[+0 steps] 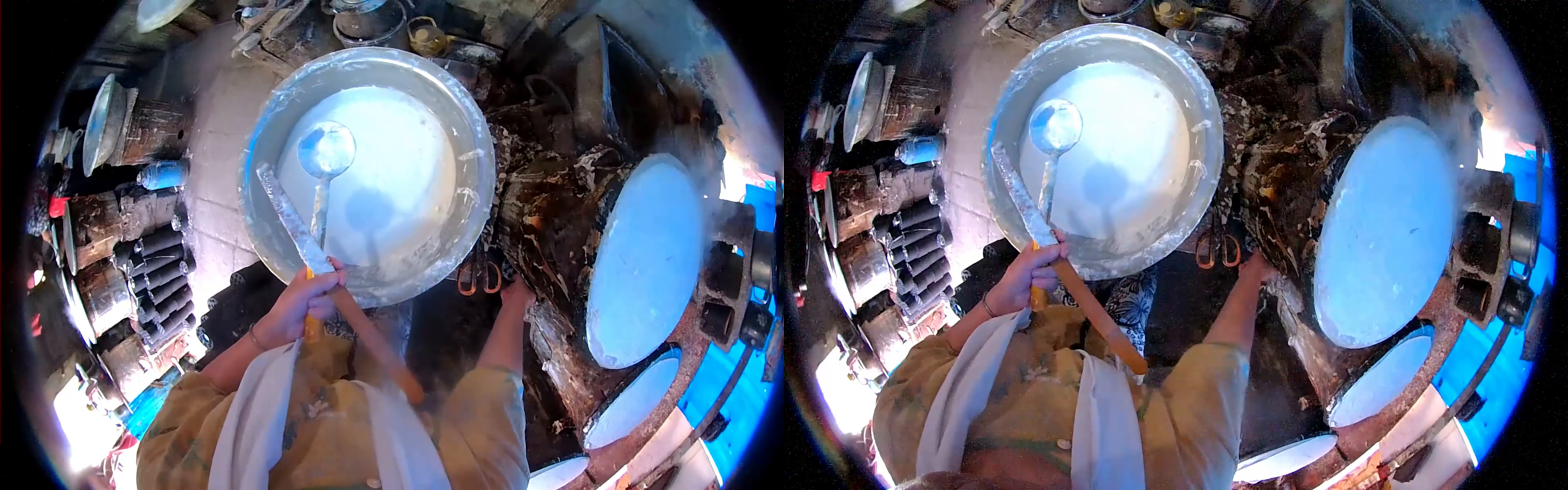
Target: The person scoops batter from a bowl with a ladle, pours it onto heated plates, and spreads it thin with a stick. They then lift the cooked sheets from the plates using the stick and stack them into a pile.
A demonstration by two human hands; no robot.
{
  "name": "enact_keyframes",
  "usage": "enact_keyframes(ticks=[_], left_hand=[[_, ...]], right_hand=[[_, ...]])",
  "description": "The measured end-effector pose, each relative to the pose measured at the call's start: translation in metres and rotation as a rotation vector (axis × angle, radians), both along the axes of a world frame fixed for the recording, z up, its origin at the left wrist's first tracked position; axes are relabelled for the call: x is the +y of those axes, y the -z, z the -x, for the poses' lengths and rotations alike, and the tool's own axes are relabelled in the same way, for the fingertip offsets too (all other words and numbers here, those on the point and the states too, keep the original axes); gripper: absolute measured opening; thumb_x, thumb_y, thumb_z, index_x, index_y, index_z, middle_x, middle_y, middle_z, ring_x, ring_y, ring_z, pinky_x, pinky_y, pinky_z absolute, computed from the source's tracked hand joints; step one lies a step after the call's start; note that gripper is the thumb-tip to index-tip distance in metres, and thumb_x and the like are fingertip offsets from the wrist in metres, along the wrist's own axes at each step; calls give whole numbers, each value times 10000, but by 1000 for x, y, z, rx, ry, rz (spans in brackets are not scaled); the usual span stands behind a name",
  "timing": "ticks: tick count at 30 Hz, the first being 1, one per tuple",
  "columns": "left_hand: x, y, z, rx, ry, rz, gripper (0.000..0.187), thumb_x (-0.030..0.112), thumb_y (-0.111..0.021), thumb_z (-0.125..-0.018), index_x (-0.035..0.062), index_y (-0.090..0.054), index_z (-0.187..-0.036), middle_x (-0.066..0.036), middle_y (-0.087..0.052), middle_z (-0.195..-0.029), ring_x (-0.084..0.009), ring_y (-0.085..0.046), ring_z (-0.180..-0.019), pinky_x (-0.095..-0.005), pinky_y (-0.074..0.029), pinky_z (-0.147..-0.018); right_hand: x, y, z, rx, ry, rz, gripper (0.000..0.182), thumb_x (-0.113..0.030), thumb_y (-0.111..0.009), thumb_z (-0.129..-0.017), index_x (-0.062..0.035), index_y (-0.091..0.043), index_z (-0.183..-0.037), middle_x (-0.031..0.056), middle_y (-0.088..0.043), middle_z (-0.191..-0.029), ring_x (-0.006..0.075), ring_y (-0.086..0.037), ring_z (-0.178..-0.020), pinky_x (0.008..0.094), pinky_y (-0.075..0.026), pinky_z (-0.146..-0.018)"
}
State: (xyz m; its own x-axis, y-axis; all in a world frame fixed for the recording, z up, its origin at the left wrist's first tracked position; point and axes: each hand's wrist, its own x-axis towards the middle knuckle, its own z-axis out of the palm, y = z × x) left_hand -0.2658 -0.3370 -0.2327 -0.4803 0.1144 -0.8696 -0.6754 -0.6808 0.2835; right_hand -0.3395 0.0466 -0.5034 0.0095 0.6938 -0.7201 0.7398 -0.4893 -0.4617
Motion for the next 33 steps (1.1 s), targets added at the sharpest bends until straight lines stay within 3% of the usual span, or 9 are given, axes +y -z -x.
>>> enact_keyframes(ticks=[10, 12, 14, 19, 21, 24, 27, 31, 33], left_hand=[[4, -20, 0, 58, 14, -41, 182, 86, -530, -862, 118, -456, -1025, 28, -501, -833, 6, -318, -465, -135, -260, -389], [4, -31, 3, 79, 44, -26, 187, 92, -543, -857, 115, -458, -1022, 27, -505, -830, 6, -324, -467, -135, -264, -390], [3, -47, 4, 79, 77, -4, 200, 99, -573, -841, 106, -461, -1007, 24, -514, -812, 6, -340, -473, -137, -278, -394], [8, -90, 9, 208, 138, 38, 222, 98, -584, -833, 96, -460, -1018, 5, -534, -813, -3, -352, -480, -141, -284, -395], [8, -97, 21, 293, 175, 51, 261, 119, -584, -839, 87, -444, -1058, -28, -554, -883, -5, -363, -499, -140, -295, -412], [-14, -134, -34, 460, 229, -18, 287, 163, -563, -865, 76, -419, -1097, -55, -558, -953, -7, -375, -522, -139, -303, -431], [-27, -161, 32, 532, 359, -122, 321, 214, -535, -891, 64, -392, -1136, -72, -551, -1018, -6, -388, -548, -136, -301, -447], [43, -99, 41, 611, 663, -175, 194, 250, -532, -896, 85, -462, -971, -12, -539, -747, -12, -347, -459, -161, -265, -383], [54, -146, 87, 676, 810, -182, 179, 254, -557, -879, 99, -471, -899, 7, -494, -648, -25, -346, -424, -172, -265, -361]], right_hand=[[6, 6, -13, -124, -159, 19, 198, -44, -656, -744, -37, -498, -862, 70, -517, -625, 159, -440, -412, 272, -373, -348], [10, -8, -32, 161, -31, 336, 237, -119, -691, -745, -65, -525, -906, 83, -533, -635, 155, -463, -448, 261, -389, -368], [0, -46, -51, 194, -228, 733, 260, -228, -699, -755, -79, -548, -906, 96, -550, -644, 156, -485, -464, 251, -397, -377], [-135, -294, -51, 310, -1196, 866, 372, -282, -589, -835, 1, -571, -1076, 95, -618, -845, 149, -593, -708, 276, -515, -627], [-175, -352, -47, 569, -1562, 572, 425, -219, -594, -833, -1, -517, -1190, 107, -628, -913, 114, -579, -788, 245, -480, -712], [-239, -387, -127, 785, -1466, 214, 474, -99, -586, -818, -62, -457, -1273, 110, -631, -979, 120, -569, -858, 274, -455, -794], [-231, -402, -94, 919, -1281, -258, 462, -74, -555, -833, -51, -448, -1282, 100, -630, -1008, 134, -572, -873, 287, -453, -809], [-128, -320, -134, 932, -441, -104, 415, -79, -514, -866, -57, -464, -1277, -20, -550, -733, 67, -511, -582, 208, -444, -514], [-138, -391, -118, 990, -202, -56, 398, -114, -500, -882, -75, -463, -1276, -59, -403, -591, 21, -361, -432, 169, -305, -363]])
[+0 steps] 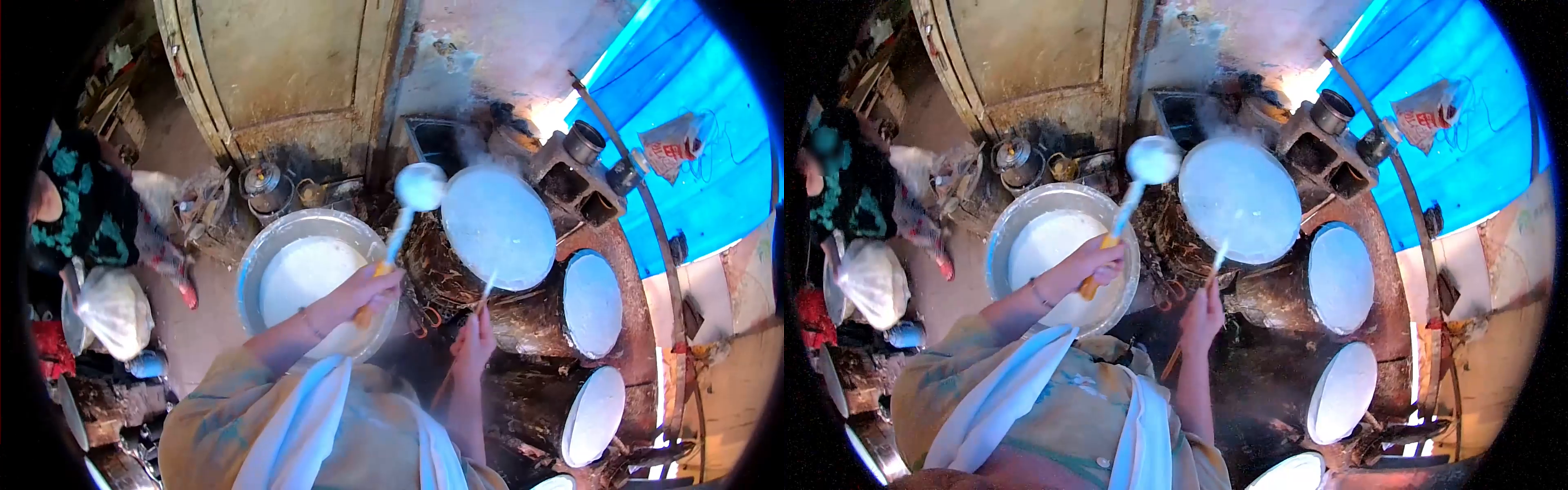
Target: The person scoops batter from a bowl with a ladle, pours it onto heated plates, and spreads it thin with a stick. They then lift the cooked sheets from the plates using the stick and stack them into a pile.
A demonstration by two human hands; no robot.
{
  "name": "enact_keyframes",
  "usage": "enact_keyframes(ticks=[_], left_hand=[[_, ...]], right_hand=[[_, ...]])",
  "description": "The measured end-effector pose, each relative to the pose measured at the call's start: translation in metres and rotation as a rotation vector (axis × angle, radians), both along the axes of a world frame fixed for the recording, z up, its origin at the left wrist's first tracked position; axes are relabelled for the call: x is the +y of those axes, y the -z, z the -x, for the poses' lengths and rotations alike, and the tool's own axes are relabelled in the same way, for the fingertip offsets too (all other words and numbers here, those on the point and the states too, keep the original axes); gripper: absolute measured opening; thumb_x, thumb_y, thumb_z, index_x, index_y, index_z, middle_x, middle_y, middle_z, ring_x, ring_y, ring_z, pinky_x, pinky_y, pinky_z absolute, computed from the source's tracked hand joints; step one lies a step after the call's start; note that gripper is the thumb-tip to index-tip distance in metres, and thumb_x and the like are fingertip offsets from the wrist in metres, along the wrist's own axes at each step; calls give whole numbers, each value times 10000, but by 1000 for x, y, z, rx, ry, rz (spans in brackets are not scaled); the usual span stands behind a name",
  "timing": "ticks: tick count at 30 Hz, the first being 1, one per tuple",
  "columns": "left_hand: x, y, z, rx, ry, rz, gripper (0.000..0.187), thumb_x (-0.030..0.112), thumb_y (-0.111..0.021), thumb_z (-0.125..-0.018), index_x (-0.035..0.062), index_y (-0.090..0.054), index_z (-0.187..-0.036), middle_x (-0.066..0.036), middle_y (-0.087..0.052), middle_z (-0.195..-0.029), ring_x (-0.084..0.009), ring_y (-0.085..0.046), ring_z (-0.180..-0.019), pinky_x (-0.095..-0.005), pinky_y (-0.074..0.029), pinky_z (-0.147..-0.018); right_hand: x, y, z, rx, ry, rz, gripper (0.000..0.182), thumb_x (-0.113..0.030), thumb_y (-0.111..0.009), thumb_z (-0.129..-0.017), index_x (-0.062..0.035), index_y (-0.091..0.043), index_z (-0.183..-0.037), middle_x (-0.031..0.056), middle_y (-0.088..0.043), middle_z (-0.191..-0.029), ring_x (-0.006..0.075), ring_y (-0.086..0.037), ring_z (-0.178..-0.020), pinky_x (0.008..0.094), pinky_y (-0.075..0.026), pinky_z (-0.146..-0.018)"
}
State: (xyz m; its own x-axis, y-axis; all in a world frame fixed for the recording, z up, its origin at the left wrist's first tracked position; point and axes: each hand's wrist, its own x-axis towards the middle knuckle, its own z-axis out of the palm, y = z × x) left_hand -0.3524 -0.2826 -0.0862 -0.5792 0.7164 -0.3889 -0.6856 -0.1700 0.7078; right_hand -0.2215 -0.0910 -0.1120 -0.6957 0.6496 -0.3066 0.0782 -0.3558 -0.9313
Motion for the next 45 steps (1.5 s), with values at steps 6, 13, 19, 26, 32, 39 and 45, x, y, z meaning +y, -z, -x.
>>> enact_keyframes(ticks=[6, 13, 19, 26, 32, 39, 45], left_hand=[[129, 1, 78, 420, 163, 339, 253, 157, -580, -814, 50, -432, -991, -31, -500, -671, -79, -417, -401, -216, -347, -345], [183, 59, 83, 388, -77, 498, 147, 70, -530, -797, 2, -445, -895, -50, -490, -609, -113, -453, -397, -250, -369, -339], [90, -60, 82, -822, 99, -597, 65, 74, -482, -877, 49, -442, -920, 33, -386, -580, -23, -381, -423, -152, -318, -346], [86, -68, 67, -690, 71, -707, 102, 93, -449, -908, 20, -474, -974, 39, -370, -585, -16, -367, -426, -141, -323, -355], [44, -48, 42, -908, -8, -763, 129, 121, -422, -925, 6, -475, -902, 43, -388, -581, -34, -385, -422, -167, -350, -376], [35, -43, 68, -884, -92, -688, 257, 237, -439, -917, -16, -470, -947, 24, -381, -597, -64, -408, -450, -214, -393, -415], [82, -31, 142, -494, -33, -675, 167, 146, -370, -953, 4, -456, -975, -2, -347, -608, -49, -326, -412, -191, -316, -379]], right_hand=[[18, 7, 45, -12, 50, 68, 410, -182, -473, -909, -123, -403, -1309, -27, -364, -549, 61, -329, -397, 201, -270, -346], [53, 50, 89, -108, -153, 82, 363, -243, -489, -911, -140, -461, -1258, -9, -383, -536, 89, -344, -389, 226, -282, -338], [34, -5, 71, 117, 34, 271, 303, -260, -469, -921, -141, -491, -1199, -12, -351, -521, 87, -320, -370, 237, -225, -319], [83, 3, 99, -42, -137, -176, 377, -205, -470, -902, -78, -488, -1257, -33, -381, -524, 74, -331, -369, 249, -289, -337], [80, 19, 87, -232, -419, -467, 334, -144, -535, -847, -5, -563, -1149, 85, -651, -953, 143, -577, -870, 256, -430, -779], [86, 79, 70, -242, -34, -124, 293, -193, -608, -820, -35, -626, -1066, -22, -580, -700, 64, -493, -644, 262, -436, -589], [89, 29, 3, -38, 3, 5, 357, -139, -620, -830, -3, -565, -1156, 1, -609, -898, 59, -522, -776, 212, -444, -700]])
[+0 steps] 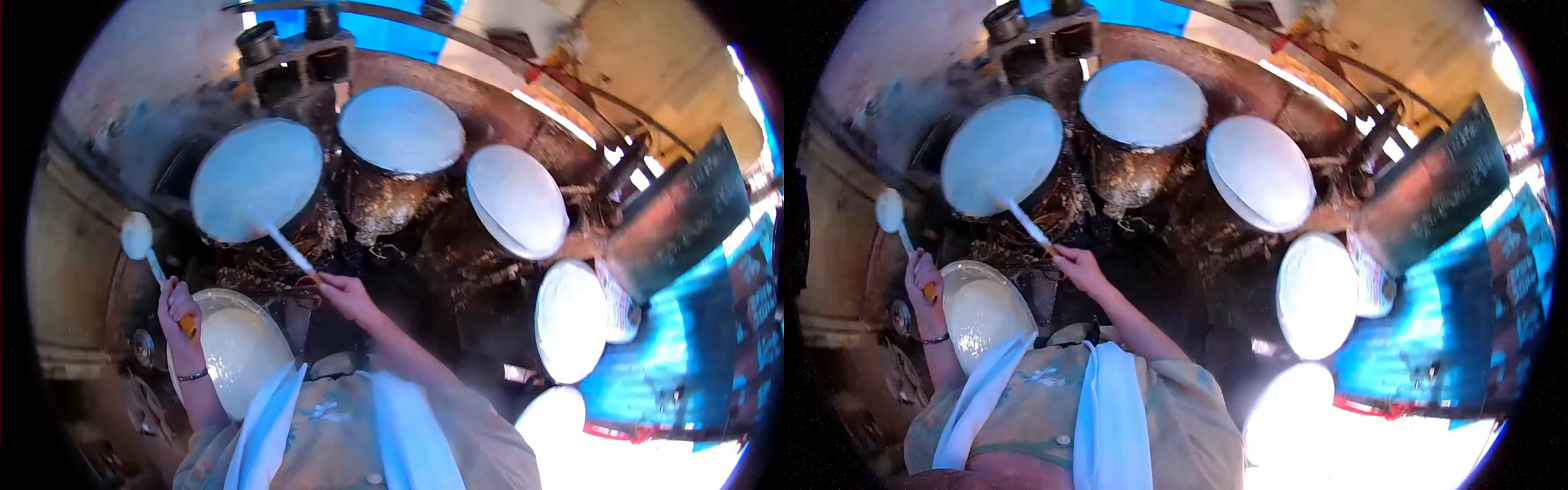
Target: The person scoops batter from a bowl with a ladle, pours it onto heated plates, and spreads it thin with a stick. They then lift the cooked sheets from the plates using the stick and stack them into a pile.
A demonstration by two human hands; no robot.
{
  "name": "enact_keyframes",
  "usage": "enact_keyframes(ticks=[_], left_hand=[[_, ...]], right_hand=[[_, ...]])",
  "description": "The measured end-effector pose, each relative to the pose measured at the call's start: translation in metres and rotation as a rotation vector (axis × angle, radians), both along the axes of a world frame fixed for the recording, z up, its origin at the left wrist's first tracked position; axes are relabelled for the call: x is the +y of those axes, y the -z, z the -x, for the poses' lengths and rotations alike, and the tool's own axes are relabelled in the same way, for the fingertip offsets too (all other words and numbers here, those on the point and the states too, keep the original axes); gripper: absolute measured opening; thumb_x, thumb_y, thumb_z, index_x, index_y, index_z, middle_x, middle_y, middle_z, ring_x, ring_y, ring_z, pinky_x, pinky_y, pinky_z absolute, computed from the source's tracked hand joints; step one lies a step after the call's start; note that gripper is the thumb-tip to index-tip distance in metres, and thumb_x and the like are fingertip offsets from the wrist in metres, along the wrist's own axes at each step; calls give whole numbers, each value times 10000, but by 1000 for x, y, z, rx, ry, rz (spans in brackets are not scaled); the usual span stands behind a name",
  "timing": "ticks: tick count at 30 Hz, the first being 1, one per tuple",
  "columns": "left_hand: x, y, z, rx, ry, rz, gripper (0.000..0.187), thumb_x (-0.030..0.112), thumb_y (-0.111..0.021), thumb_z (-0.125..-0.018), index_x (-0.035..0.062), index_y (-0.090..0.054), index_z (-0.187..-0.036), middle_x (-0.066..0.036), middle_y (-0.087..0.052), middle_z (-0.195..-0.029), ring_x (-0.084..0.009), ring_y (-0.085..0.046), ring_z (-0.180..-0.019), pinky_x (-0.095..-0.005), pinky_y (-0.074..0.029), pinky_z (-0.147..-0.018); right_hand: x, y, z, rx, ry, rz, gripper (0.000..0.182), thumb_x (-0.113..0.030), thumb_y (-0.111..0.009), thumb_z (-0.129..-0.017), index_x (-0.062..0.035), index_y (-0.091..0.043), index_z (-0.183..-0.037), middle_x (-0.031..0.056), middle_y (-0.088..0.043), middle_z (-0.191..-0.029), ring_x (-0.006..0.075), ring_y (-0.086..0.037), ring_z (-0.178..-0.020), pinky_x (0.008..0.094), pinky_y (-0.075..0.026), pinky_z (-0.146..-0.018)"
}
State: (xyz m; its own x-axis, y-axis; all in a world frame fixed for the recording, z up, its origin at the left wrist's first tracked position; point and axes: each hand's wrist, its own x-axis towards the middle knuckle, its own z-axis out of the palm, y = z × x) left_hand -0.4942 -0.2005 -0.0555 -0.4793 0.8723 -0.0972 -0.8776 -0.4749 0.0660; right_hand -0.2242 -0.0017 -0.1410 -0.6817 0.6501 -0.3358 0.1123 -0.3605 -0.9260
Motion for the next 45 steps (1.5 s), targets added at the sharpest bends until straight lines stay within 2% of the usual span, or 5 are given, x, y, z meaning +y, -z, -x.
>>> enact_keyframes(ticks=[12, 23, 30, 36, 45], left_hand=[[170, -13, -138, -256, 750, -68, 185, 132, -342, -955, 9, -420, -1070, -8, -370, -606, -50, -373, -406, -185, -344, -369], [245, -31, -272, -159, 962, 81, 203, 123, -369, -946, 5, -488, -1059, -14, -421, -602, -59, -401, -412, -184, -357, -371], [293, -38, -341, -118, 1048, 130, 198, 114, -382, -941, -10, -488, -1054, -10, -437, -606, -51, -408, -414, -173, -356, -361], [286, -48, -348, -138, 1057, 142, 192, 119, -374, -946, -6, -473, -1052, -7, -418, -613, -47, -403, -421, -173, -355, -372], [281, -58, -364, -84, 1012, 170, 199, 153, -394, -948, 11, -474, -1062, -1, -434, -611, -48, -423, -435, -173, -374, -389]], right_hand=[[37, -5, -210, -158, 992, 10, 330, -197, -568, -865, -67, -534, -1167, -3, -518, -657, 66, -428, -439, 188, -344, -374], [4, -9, -488, -328, 2083, -74, 220, -190, -557, -811, -3, -507, -706, 56, -474, -535, 148, -428, -364, 284, -339, -330], [45, 29, -655, -546, 2106, -235, 230, -122, -657, -711, -33, -493, -576, 24, -465, -502, 133, -422, -352, 298, -361, -330], [45, -5, -663, -639, 1608, 180, 169, -71, -704, -615, -20, -548, -573, 12, -470, -516, 154, -446, -396, 285, -359, -382], [34, -28, -667, -336, 1727, -109, 100, -61, -657, -674, 18, -604, -705, -5, -495, -567, 78, -394, -401, 219, -287, -362]])
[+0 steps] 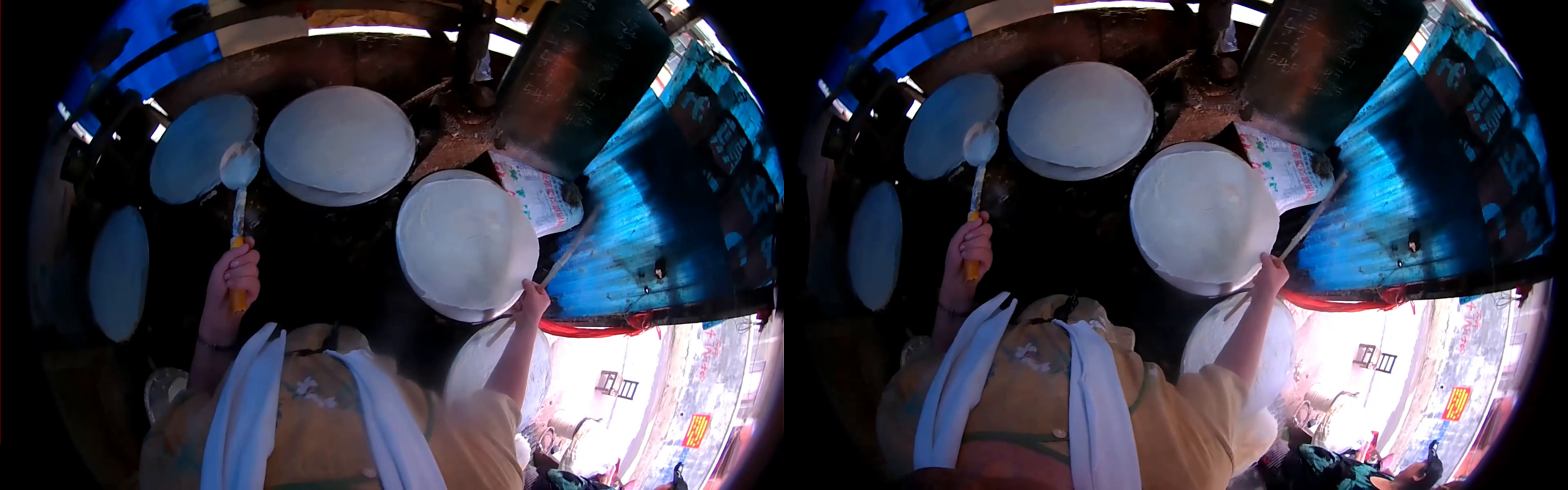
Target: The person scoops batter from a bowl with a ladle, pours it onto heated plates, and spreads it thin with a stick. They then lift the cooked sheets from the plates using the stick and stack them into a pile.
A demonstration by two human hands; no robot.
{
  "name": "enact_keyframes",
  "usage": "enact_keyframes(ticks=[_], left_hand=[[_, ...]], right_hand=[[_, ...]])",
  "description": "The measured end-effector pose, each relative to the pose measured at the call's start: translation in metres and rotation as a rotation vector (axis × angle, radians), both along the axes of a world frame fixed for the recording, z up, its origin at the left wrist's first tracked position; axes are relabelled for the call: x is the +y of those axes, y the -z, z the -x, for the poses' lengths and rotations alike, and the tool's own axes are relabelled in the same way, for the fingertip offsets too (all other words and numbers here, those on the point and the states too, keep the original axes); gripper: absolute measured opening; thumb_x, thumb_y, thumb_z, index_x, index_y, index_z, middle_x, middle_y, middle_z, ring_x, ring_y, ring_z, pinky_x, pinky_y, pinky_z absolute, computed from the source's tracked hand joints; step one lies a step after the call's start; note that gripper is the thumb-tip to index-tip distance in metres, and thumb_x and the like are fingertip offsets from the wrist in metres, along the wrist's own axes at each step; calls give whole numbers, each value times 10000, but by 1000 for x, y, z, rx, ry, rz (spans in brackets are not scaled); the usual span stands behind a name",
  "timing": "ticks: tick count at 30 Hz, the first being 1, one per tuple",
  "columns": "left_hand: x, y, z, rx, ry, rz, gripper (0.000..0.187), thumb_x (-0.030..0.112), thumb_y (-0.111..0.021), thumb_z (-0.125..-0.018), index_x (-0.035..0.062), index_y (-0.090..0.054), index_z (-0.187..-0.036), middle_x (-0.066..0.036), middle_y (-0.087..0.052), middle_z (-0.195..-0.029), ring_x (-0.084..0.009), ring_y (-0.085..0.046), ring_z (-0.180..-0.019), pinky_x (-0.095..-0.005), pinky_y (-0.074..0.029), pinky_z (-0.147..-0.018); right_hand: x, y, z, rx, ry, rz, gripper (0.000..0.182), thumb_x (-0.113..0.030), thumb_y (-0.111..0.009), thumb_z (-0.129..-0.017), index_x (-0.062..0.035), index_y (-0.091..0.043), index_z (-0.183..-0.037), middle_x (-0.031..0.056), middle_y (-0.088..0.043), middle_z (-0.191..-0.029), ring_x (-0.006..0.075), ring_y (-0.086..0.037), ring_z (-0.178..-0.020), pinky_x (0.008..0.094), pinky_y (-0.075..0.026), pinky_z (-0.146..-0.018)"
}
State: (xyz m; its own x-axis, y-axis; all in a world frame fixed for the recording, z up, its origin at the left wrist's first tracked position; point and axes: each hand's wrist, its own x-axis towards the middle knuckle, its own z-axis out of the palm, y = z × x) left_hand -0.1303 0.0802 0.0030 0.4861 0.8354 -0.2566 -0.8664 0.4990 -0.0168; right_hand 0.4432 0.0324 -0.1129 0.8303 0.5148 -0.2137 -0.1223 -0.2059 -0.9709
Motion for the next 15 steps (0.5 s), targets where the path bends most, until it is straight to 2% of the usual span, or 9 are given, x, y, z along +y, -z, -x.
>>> enact_keyframes(ticks=[1, 4, 5, 9, 15], left_hand=[[-1, 2, 7, 30, -1, 0, 177, 142, -400, -945, 14, -477, -1041, -1, -434, -612, -47, -423, -435, -172, -376, -388], [-1, 16, 29, -22, 41, 27, 142, 114, -421, -934, 30, -495, -1021, 8, -415, -603, -37, -404, -433, -161, -350, -382], [0, 20, 37, -19, 57, 32, 122, 100, -436, -925, 44, -494, -1018, 13, -417, -606, -31, -401, -436, -153, -349, -384], [-1, 42, 69, 62, 97, 44, 89, 81, -452, -914, 67, -484, -996, 24, -414, -614, -22, -385, -436, -149, -349, -384], [-2, 65, 90, 82, 193, 41, 64, 81, -457, -909, 66, -479, -968, 20, -405, -609, -20, -365, -428, -144, -336, -377]], right_hand=[[5, 15, 0, -117, -5, -127, 111, -80, -661, -676, 16, -616, -710, -17, -493, -570, 62, -385, -419, 212, -278, -371], [21, -34, 54, -267, 4, -81, 104, -86, -657, -678, 6, -608, -684, -30, -478, -563, 55, -378, -435, 214, -274, -376], [29, -32, 62, -300, 20, -112, 108, -92, -661, -687, -3, -602, -674, -42, -466, -555, 48, -364, -428, 207, -255, -371], [36, -79, 155, -287, 74, -251, 99, -81, -652, -724, -9, -600, -682, -57, -450, -550, 25, -333, -426, 194, -221, -371], [-5, -137, 237, -154, 142, -485, 54, -53, -613, -763, -20, -570, -761, -29, -444, -518, 24, -326, -381, 180, -211, -338]])
